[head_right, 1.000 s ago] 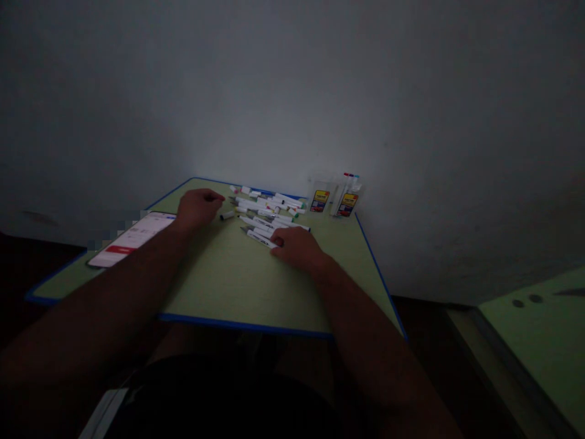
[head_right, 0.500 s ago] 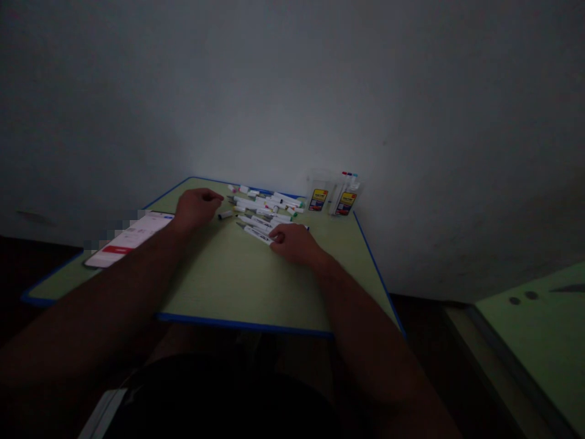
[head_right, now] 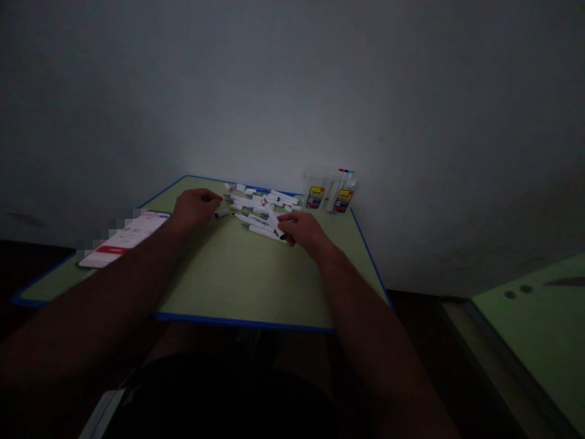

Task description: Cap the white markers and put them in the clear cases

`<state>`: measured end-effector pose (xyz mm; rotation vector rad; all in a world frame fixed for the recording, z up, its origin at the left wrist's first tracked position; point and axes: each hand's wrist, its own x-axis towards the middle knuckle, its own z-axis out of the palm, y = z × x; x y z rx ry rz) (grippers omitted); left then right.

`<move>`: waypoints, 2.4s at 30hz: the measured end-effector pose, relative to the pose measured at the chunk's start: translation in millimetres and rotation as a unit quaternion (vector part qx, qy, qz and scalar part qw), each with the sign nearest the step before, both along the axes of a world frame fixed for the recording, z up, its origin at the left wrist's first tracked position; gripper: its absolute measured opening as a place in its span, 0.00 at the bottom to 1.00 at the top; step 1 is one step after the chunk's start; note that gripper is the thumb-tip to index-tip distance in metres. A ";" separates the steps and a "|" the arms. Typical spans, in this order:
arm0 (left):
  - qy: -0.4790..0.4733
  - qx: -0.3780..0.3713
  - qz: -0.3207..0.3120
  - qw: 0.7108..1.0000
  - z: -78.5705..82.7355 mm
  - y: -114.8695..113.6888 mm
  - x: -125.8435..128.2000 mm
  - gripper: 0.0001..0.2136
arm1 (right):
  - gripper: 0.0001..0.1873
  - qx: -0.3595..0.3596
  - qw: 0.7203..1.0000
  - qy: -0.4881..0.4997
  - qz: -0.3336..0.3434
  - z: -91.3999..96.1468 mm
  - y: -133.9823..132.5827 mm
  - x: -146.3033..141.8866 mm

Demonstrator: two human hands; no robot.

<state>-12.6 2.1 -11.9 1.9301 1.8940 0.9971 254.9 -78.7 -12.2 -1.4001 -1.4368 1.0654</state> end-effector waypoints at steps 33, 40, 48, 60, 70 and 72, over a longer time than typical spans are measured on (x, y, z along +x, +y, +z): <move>0.287 0.063 -0.205 0.934 2.3 83.6 116.5 0.21 | 0.13 0.017 0.958 -0.220 -0.183 1.4 16.6 9.2; 0.282 0.014 -0.210 0.936 0.0 96.8 126.6 0.21 | 0.10 0.027 0.960 -0.216 -0.174 0.8 15.6 9.8; 0.264 0.035 -0.195 0.944 3.7 91.5 127.5 0.15 | 0.12 0.022 0.963 -0.203 -0.179 -2.0 17.2 11.3; -0.128 0.036 -0.198 0.971 24.4 12.6 74.4 0.07 | 0.20 0.041 0.988 -0.077 -0.126 2.0 10.9 3.3; -0.395 -0.093 -0.185 0.895 13.2 -38.9 45.8 0.09 | 0.13 -0.002 0.994 0.094 -0.061 4.7 2.9 -8.4; -0.398 -0.091 -0.178 0.895 10.1 -38.3 45.3 0.08 | 0.12 -0.005 0.994 0.092 -0.063 4.4 2.3 -7.8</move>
